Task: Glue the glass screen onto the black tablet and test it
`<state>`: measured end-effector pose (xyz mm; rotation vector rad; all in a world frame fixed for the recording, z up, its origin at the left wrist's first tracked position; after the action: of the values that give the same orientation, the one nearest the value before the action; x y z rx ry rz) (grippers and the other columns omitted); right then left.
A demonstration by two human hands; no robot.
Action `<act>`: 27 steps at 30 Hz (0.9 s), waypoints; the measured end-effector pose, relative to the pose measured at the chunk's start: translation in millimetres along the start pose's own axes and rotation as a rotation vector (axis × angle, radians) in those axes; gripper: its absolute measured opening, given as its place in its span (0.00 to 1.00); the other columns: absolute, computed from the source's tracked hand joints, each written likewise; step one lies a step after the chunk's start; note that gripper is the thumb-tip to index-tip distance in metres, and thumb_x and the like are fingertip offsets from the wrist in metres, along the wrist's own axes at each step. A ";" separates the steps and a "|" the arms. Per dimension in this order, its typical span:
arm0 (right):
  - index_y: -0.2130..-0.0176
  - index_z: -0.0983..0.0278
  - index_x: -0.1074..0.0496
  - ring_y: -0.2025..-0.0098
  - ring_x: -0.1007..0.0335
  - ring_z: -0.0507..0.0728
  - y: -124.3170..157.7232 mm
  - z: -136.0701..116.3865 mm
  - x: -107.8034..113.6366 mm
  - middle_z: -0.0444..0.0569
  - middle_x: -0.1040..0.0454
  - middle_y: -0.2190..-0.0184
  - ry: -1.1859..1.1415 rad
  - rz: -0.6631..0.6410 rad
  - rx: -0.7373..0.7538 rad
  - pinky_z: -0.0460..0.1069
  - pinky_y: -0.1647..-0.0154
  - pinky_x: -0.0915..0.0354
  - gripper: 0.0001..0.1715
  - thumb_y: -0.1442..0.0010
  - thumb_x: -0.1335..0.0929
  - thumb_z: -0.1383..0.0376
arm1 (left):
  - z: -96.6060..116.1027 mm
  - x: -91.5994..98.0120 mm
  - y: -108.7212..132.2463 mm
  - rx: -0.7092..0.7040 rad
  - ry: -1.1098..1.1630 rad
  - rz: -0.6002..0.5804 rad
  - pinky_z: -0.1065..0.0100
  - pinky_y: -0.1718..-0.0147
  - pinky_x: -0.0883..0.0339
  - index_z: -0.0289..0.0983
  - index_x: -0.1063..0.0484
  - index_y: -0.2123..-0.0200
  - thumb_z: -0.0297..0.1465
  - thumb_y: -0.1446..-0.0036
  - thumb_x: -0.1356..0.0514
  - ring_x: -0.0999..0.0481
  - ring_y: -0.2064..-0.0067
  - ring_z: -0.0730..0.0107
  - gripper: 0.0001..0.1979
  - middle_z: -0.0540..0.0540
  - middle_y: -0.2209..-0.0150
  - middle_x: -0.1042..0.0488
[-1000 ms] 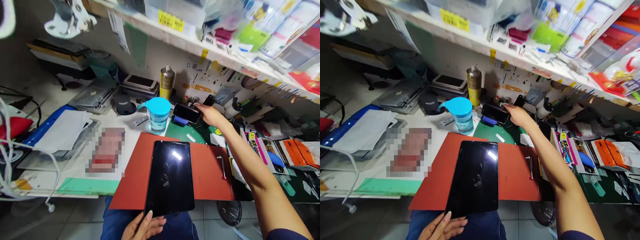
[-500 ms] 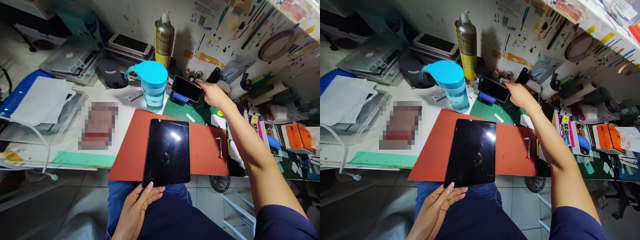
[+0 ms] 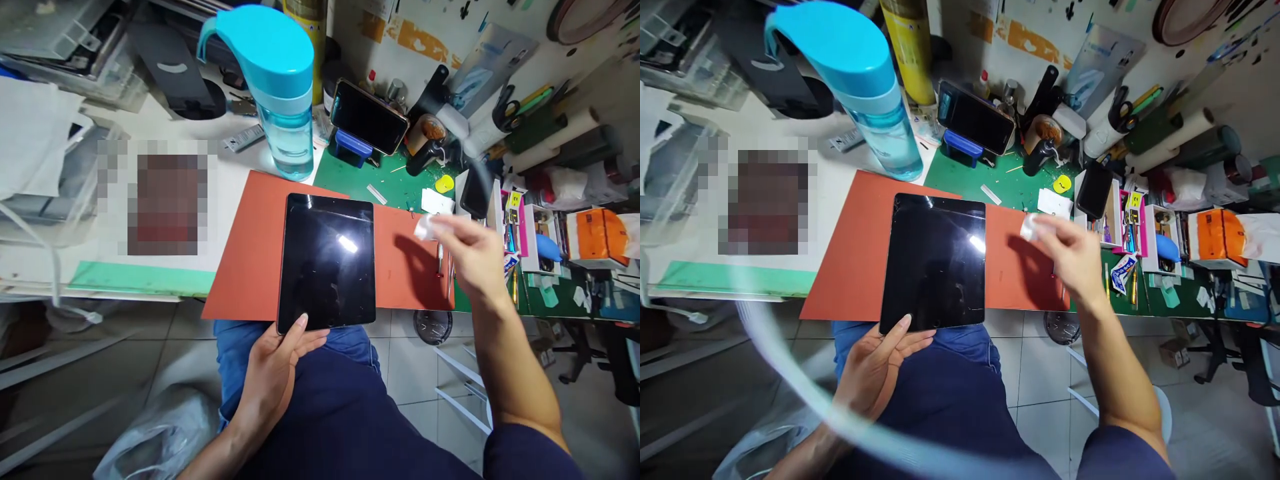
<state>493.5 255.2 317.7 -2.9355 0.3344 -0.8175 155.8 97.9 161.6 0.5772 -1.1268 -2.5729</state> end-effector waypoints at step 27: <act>0.36 0.80 0.25 0.23 0.41 0.75 220.5 -26.5 -122.6 0.68 0.25 0.34 0.570 -0.422 0.696 0.65 0.28 0.29 0.34 0.20 0.39 0.53 | -29.3 48.0 16.6 0.312 -0.031 0.126 0.55 0.62 0.14 0.37 0.16 0.56 0.47 0.61 0.17 0.12 0.67 0.46 0.31 0.42 0.68 0.13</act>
<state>335.9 68.2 250.0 -2.0965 -0.4759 -1.4564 128.4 49.2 144.0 0.5158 -1.5375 -2.3239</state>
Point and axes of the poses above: each hand's wrist, its own y-axis away from the middle knuckle, its own x-axis out of the back of the hand, z = x × y, the point moved 9 cm from there along -y, towards the middle knuckle
